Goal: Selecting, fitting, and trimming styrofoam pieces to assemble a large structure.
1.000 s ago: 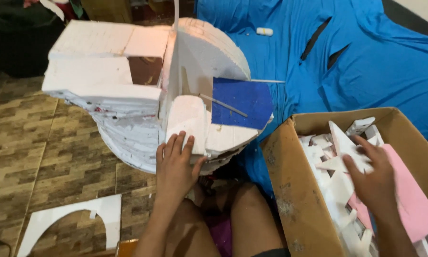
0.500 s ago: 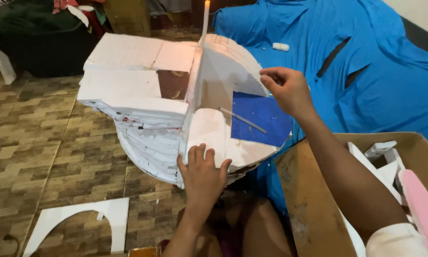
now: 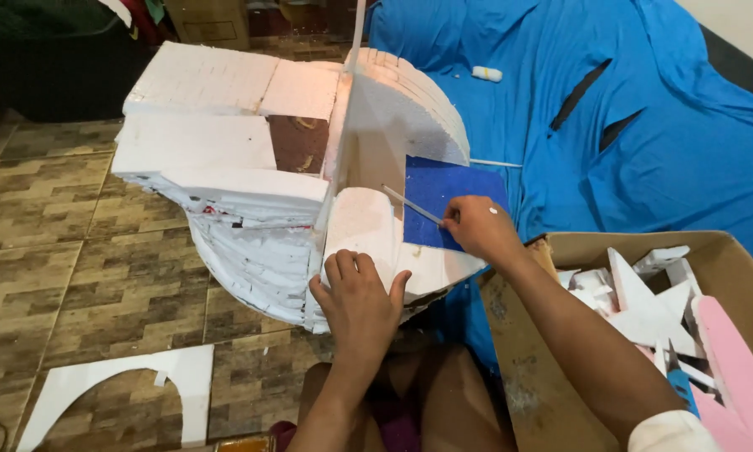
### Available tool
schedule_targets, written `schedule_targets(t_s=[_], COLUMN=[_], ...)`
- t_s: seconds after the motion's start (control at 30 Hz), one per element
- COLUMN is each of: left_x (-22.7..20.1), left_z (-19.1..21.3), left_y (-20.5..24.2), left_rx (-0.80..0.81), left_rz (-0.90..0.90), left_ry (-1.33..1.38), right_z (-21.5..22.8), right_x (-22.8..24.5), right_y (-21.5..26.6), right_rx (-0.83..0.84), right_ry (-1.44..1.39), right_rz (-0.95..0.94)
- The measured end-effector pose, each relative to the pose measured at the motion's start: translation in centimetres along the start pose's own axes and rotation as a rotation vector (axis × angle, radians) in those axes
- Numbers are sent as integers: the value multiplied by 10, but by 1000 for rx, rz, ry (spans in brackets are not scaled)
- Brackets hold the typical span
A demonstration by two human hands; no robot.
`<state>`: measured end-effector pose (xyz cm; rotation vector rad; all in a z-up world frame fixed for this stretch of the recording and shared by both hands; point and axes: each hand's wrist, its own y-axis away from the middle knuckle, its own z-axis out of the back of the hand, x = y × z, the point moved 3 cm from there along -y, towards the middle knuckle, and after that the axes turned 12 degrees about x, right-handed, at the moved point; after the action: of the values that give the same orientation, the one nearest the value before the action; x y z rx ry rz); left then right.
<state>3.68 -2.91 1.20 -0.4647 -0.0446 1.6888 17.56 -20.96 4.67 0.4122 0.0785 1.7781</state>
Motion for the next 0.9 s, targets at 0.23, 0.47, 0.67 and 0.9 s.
schedule_targets(t_s=[0.23,0.47,0.67,0.9], left_x=[-1,-2,0,-1], left_z=[-3,-4,-13,-11], left_y=[-3,-4,-6,-6], left_rx=[0,8,33,42], left_rz=[25,46,50,50], left_ry=[-36,-44,-69,-82], right_z=[-9,21,117,164], right_x=[1,-6,19,46], right_y=[-7,-21,-46,-76], right_rx=[-20,-386,-681,-813], right_ry=[-105,-396,-468,-346], right_rz=[96,233,480,574])
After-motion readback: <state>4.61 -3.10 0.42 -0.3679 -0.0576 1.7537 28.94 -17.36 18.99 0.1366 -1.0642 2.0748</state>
